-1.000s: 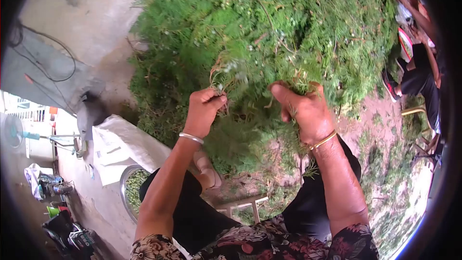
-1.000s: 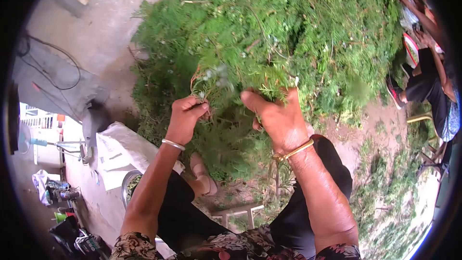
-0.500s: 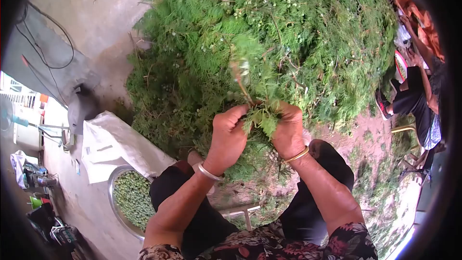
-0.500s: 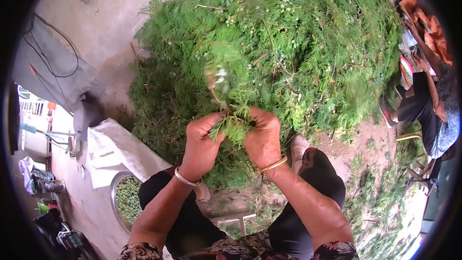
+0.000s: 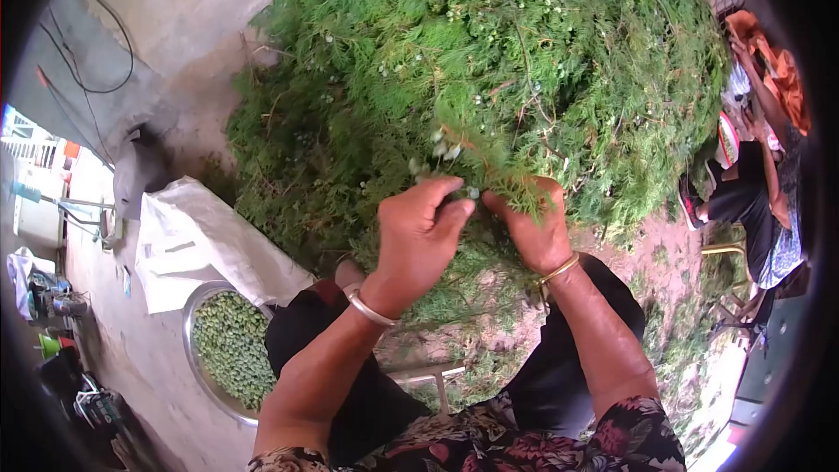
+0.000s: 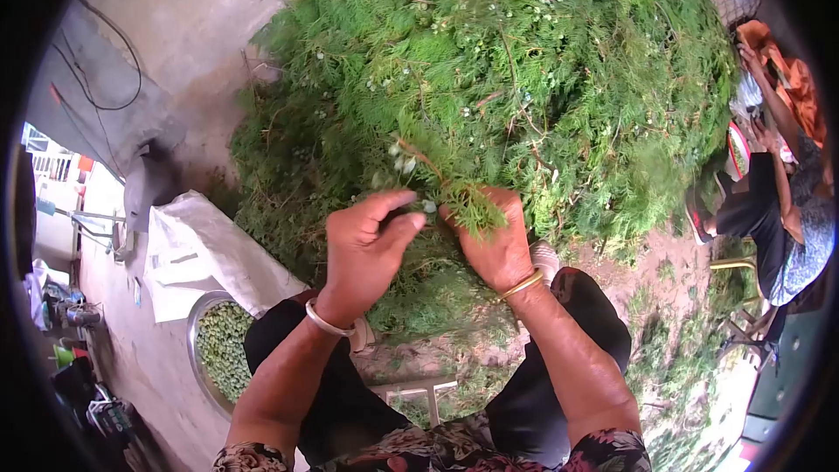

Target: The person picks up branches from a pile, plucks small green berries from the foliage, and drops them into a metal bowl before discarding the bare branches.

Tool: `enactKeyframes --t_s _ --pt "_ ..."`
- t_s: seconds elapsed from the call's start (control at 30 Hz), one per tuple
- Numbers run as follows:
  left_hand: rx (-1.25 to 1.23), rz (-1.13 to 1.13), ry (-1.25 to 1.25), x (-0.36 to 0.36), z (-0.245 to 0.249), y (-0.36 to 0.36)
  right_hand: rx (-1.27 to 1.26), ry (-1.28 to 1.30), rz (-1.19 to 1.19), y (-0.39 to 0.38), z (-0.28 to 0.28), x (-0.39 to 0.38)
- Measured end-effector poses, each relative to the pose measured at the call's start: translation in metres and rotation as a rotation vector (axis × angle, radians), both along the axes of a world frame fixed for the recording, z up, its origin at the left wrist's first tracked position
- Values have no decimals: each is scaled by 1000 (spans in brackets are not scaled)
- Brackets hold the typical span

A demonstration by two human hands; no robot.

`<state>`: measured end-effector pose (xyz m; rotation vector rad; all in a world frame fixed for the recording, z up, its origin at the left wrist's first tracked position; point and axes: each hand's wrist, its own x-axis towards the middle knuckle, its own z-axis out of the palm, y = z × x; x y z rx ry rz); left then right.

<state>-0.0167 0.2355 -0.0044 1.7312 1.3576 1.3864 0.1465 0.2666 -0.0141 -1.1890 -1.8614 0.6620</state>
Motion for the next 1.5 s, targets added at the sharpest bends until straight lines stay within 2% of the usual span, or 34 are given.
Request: enactKeyframes --t_s 0.07,0.1,0.23,0.3,0.37,0.43,0.5,0.53,0.57,0.6,0.7,0.73,0.8,0.83,0.9,0.97,1.03,1.13,1.2,1.27,1.33,1.4,1.5 --pt "-2 4 20 1 -4 0 -26 16 58 -1 -1 -6" --pt "-5 7 87 0 -6 0 1 -91 93 -2 4 -6" --pt "-68 26 262 -4 -4 -4 -36 -49 140 -6 0 -10" --pt "-100 51 347 -6 -2 -4 -153 157 133 -10 3 -14" --pt "-46 -16 435 -9 -3 -5 -177 133 140 -9 1 -11" --pt "-29 13 457 -9 -1 -7 -200 109 143 -10 0 -12" --pt "-12 39 477 -10 -1 -7 -193 298 207 -12 -3 -15" --pt "10 142 558 -11 -2 -7 -194 297 207 -11 -3 -12" --pt "32 244 638 -13 -3 -7 -178 157 161 -11 -2 -6" --pt "34 245 636 -17 -2 -6 -159 16 115 -10 -1 -3" --pt "-507 72 -491 -37 14 -4 -92 -1 31 -13 5 1" --pt "-509 71 -491 -40 12 -3 -74 -6 3 -14 6 2" --pt "-571 -42 -976 -45 7 1 -169 -8 43 -13 9 4" --pt "-596 -77 -1004 -45 7 3 -172 -7 45 -13 10 4" --pt "-575 -81 -919 -44 -5 7 -336 69 73 -14 12 4" --pt "-551 -88 -833 -45 -11 12 -262 95 137 -13 9 2" --pt "-468 -84 -326 -45 -12 14 -187 122 199 -12 6 2" --pt "-408 -78 -262 -38 -19 13 -201 137 270 -12 6 3" --pt "-377 -28 -222 -32 -21 10 -261 -26 298 -13 13 3" --pt "-346 22 -180 -30 -21 7 -293 -29 320 -12 16 2" --pt "-329 35 -54 -29 -15 5 -324 -32 344 -13 15 0" --pt "-290 3 -59 -27 -18 5 -400 172 289 -16 11 -6" --pt "-248 -36 -32 -25 -17 4 -308 206 253 -18 9 -14"
